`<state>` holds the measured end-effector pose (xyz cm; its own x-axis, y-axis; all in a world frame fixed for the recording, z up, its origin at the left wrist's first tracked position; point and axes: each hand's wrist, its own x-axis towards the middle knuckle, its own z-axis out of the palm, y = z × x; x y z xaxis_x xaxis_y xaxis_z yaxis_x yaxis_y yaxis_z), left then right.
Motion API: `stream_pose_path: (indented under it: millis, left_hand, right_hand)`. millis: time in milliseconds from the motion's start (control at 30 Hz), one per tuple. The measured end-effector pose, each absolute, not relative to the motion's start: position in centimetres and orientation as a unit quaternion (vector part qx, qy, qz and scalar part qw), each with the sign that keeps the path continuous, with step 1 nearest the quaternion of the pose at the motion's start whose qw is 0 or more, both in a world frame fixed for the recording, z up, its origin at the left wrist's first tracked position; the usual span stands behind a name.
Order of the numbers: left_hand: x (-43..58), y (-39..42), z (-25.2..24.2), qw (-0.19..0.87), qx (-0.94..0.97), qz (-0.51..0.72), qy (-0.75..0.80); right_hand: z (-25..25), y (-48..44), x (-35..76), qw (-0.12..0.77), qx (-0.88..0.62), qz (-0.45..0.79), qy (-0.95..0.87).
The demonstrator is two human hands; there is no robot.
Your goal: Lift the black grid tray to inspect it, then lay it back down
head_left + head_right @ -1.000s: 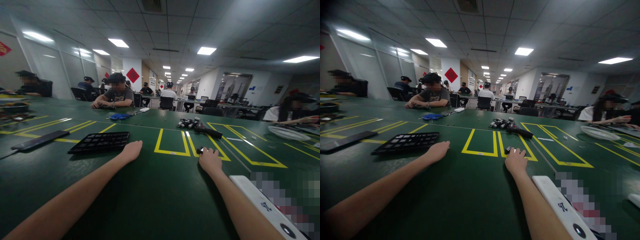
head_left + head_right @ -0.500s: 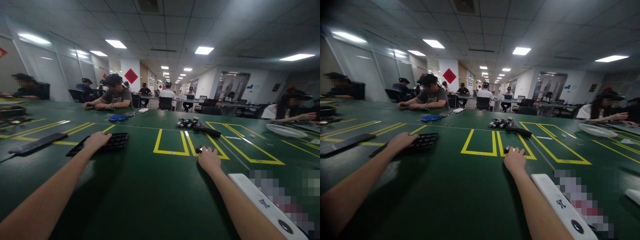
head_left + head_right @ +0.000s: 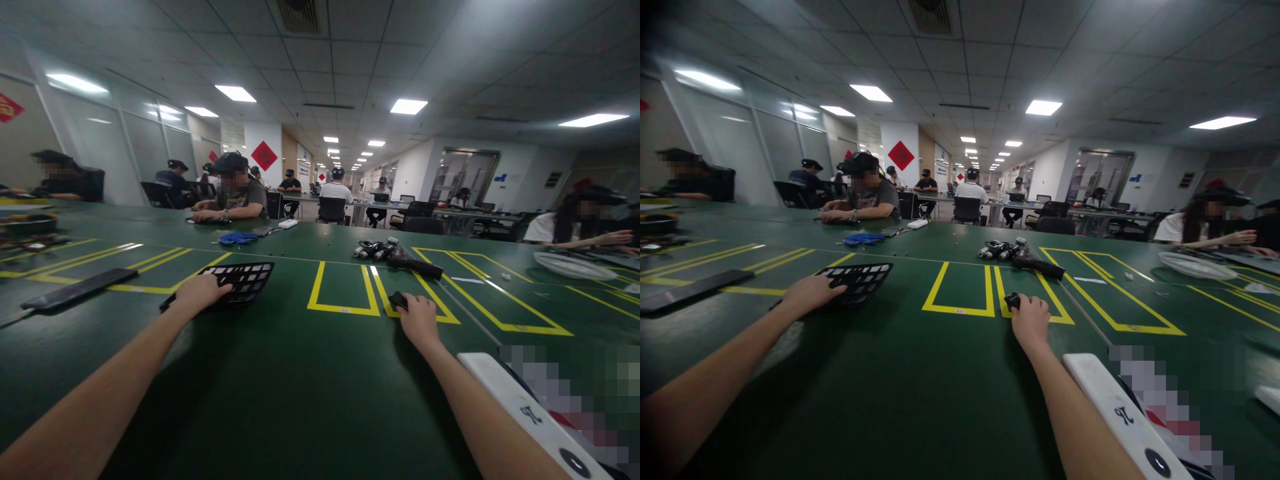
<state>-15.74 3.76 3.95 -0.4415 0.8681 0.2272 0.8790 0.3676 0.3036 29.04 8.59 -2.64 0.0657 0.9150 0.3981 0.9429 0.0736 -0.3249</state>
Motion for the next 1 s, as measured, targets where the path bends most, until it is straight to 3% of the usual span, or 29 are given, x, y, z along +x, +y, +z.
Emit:
stream_pose_path:
  millis: [100,200,400,567,800,1000]
  left_hand:
    - [-11.6,4.2,4.4,0.052,-0.557,-0.170,-0.811]
    - [-5.7,4.1,3.9,0.047,-0.626,-0.276,-0.728]
    - [1.9,1.8,0.7,-0.050,-0.732,-0.398,-0.550]
    - [2.3,0.5,-1.1,-0.102,-0.754,-0.410,-0.503]
    - [2.4,0.3,-2.0,-0.115,-0.793,-0.371,-0.469]
    - [1.9,1.2,0.0,-0.142,-0.699,-0.463,-0.527]
  right_hand:
    - [-2.1,7.7,26.5,0.366,-0.588,0.056,-0.719]
    - [-2.0,5.9,23.2,0.430,-0.464,0.221,-0.742]
    - [-2.7,3.3,20.7,0.445,-0.262,0.388,-0.764]
    - [-3.3,3.0,21.3,0.418,-0.247,0.406,-0.774]
    - [-2.1,2.1,21.5,0.365,-0.248,0.340,-0.830]
    - [-3.0,2.3,20.8,0.431,-0.276,0.288,-0.809]
